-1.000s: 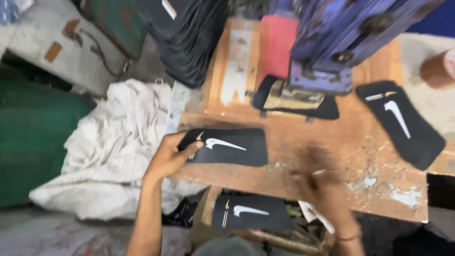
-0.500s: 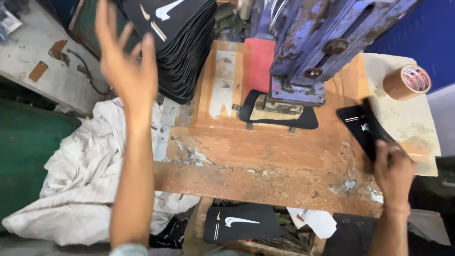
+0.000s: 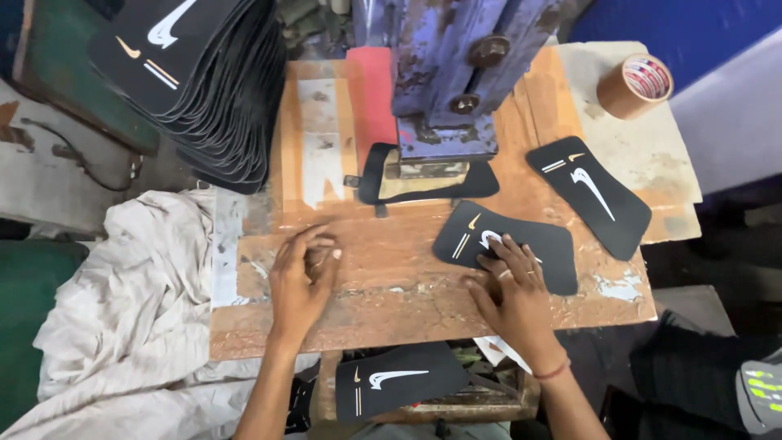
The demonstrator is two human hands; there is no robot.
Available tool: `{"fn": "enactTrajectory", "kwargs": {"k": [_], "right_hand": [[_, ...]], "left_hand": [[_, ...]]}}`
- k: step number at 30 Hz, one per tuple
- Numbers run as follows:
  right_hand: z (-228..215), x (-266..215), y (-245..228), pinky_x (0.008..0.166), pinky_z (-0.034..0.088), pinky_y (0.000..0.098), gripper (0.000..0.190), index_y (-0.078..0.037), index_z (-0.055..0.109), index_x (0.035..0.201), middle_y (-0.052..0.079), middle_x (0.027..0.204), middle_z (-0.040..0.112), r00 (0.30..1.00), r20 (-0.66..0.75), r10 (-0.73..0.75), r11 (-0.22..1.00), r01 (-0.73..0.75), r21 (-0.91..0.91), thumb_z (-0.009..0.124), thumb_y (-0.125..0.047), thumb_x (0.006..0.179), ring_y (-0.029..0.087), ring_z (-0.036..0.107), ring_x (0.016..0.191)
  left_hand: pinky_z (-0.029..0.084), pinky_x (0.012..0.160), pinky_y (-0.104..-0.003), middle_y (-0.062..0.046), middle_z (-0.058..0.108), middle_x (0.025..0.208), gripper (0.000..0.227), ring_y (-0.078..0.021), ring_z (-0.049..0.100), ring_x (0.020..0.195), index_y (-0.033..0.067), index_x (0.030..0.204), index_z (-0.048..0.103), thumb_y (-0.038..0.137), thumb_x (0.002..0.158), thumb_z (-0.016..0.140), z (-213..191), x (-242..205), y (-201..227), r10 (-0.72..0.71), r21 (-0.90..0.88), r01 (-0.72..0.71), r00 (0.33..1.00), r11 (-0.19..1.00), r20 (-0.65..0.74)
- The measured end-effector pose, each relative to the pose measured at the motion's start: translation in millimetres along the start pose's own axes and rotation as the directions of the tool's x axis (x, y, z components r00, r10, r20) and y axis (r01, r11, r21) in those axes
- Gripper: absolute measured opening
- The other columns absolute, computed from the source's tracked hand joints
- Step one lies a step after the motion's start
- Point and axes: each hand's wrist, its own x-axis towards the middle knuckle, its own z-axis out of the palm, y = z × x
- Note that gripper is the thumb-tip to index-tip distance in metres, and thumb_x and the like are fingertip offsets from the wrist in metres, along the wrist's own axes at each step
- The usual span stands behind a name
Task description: The person uses a hydraulic press to stamp or emboss a logo onto black shoe insoles. They pick up insoles from a stack, place them under the press, operate the lever, and then move the finished insoles to a separate pile on the table.
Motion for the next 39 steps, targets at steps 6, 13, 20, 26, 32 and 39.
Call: {"fn": "enactTrajectory", "kwargs": {"k": [6, 13, 20, 26, 32, 39], "right_hand": [[10, -3, -1, 0.118, 0.036, 0.0554, 0.030, -0.002, 0.068, 0.108, 0.014, 0.140, 0.061, 1.000, -0.016, 0.005, 1.000, -0.004, 0.012, 0.076, -0.025, 0.089, 0.037, 0.052, 0.139], [9, -3, -1, 0.119, 0.036, 0.0559, 0.029, -0.002, 0.067, 0.108, 0.014, 0.139, 0.062, 1.000, -0.031, -0.002, 1.000, 0.002, 0.025, 0.076, -0.023, 0.089, 0.037, 0.052, 0.139], [10, -3, 2, 0.118, 0.036, 0.0555, 0.028, -0.004, 0.069, 0.107, 0.014, 0.137, 0.062, 1.000, -0.001, 0.027, 0.999, -0.027, 0.021, 0.077, -0.023, 0.088, 0.037, 0.052, 0.139], [9, -15, -1, 0.123, 0.033, 0.0549, 0.034, -0.004, 0.066, 0.120, 0.016, 0.146, 0.056, 1.000, 0.025, 0.007, 1.000, -0.007, -0.020, 0.070, -0.027, 0.095, 0.037, 0.046, 0.145], [19, -27, 11, 0.121, 0.009, 0.0608, 0.083, -0.002, 0.039, 0.155, 0.028, 0.162, 0.032, 0.987, 0.142, -0.071, 0.971, 0.101, -0.216, 0.056, -0.053, 0.093, 0.045, 0.021, 0.150], [61, 79, 14, 0.119, 0.016, 0.0681, 0.088, 0.002, 0.040, 0.155, 0.029, 0.161, 0.035, 0.985, 0.123, -0.118, 0.979, 0.136, -0.150, 0.060, -0.060, 0.096, 0.049, 0.026, 0.152]], "left_hand": [[0.052, 0.072, -0.030, -0.007, 0.076, 0.102, 0.037, -0.0173, 0.068, 0.086, 0.0036, 0.126, 0.066, 0.008, 0.090, 0.076, 1, -2, -1, -0.103, -0.017, 0.103, 0.995, 0.995, 0.006], [0.057, 0.057, -0.026, -0.005, 0.074, 0.097, 0.053, -0.0126, 0.070, 0.074, 0.0029, 0.141, 0.056, 0.016, 0.092, 0.072, 11, 26, -29, -0.231, 0.062, 0.225, 0.963, 0.972, 0.138], [0.055, 0.062, -0.037, -0.004, 0.074, 0.077, 0.034, -0.0215, 0.072, 0.068, 0.0134, 0.113, 0.071, 0.039, 0.092, 0.075, 59, 100, -27, -0.112, 0.135, 0.087, 0.975, 0.987, 0.191], [0.050, 0.065, -0.042, -0.007, 0.070, 0.073, 0.030, -0.0275, 0.067, 0.066, 0.0106, 0.080, 0.069, 0.037, 0.091, 0.075, 70, 90, -37, -0.029, 0.350, -0.038, 0.983, 0.936, 0.184], [0.042, 0.051, -0.032, -0.005, 0.062, 0.067, 0.029, -0.0135, 0.053, 0.055, 0.0077, 0.084, 0.072, 0.035, 0.094, 0.071, -65, 14, -52, -0.375, 0.196, 0.324, 0.858, 0.925, 0.352], [0.049, 0.065, -0.028, -0.004, 0.069, 0.088, 0.026, -0.0093, 0.060, 0.077, 0.0029, 0.100, 0.075, 0.025, 0.087, 0.078, -93, -10, -71, -0.467, -0.023, 0.562, 0.710, 0.827, 0.527]]}}
